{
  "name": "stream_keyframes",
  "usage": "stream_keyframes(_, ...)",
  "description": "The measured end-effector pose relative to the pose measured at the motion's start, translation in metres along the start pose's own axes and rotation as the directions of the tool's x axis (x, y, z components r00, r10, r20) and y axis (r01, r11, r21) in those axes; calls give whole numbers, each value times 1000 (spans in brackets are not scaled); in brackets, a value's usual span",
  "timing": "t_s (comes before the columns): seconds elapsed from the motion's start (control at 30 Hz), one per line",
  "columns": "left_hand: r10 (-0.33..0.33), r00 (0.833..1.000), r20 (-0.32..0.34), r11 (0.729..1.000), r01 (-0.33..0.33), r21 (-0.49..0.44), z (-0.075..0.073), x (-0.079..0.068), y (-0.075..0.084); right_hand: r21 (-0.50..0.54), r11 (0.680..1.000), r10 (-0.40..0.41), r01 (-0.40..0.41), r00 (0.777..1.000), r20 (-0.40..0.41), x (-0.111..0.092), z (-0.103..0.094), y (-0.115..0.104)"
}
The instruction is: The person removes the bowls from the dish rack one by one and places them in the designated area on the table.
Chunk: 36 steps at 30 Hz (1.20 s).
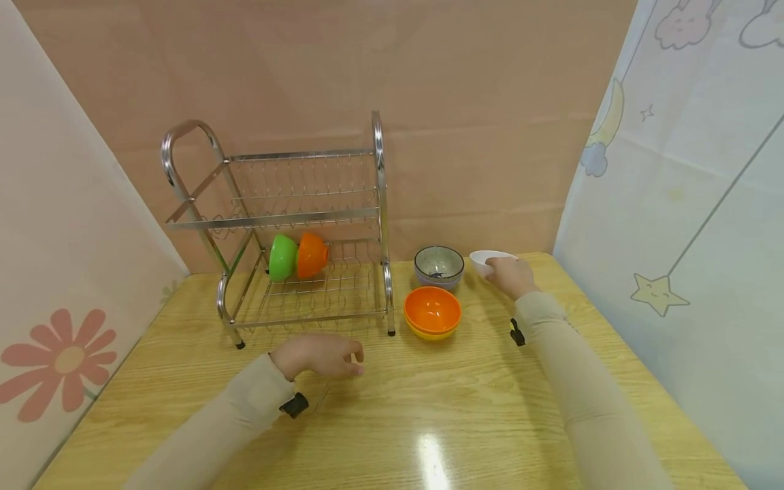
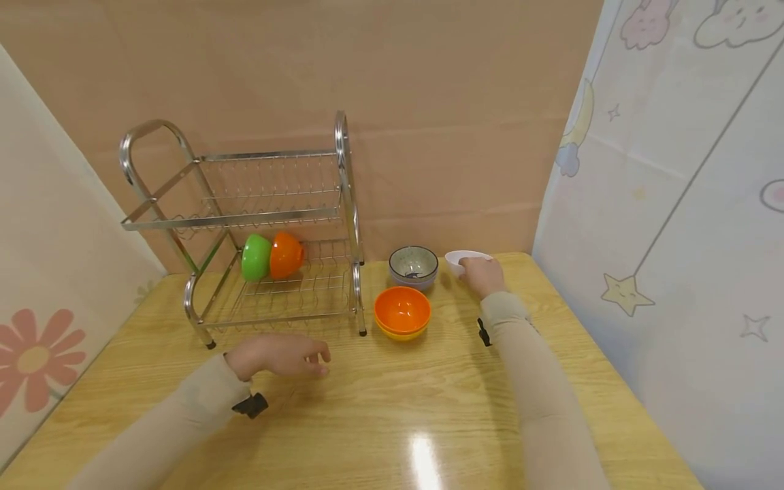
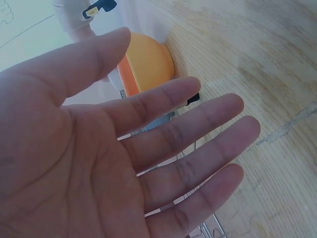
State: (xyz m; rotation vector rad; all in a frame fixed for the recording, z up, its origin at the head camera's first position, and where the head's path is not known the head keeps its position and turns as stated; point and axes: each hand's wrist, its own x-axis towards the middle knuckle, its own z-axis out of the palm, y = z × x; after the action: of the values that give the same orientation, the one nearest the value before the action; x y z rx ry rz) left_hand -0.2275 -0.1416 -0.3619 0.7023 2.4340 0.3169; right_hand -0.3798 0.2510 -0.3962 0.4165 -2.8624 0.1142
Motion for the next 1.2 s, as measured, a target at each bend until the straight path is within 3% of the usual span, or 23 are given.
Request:
stream_keyframes(0.33,3,1000,-18,1000,-2,10,1,0,-6,-18,1000,-22,23,1000,16,-2,5,3)
stream_keyframes(0.53,9,1000,-20,1000,-9,5,2,0,-5,7,1000,-5,5,998,70,-5,6,-1)
stream_keyframes(0.87,8,1000,-13,1000,-7,26,4,1,-3,62,998,11,-14,998,55,-9,15,-3)
stream_keyframes(1.2,8,1000,-17,999,-7,35,5,2,-1,77,996,39,-48,993,116,-9,23,0)
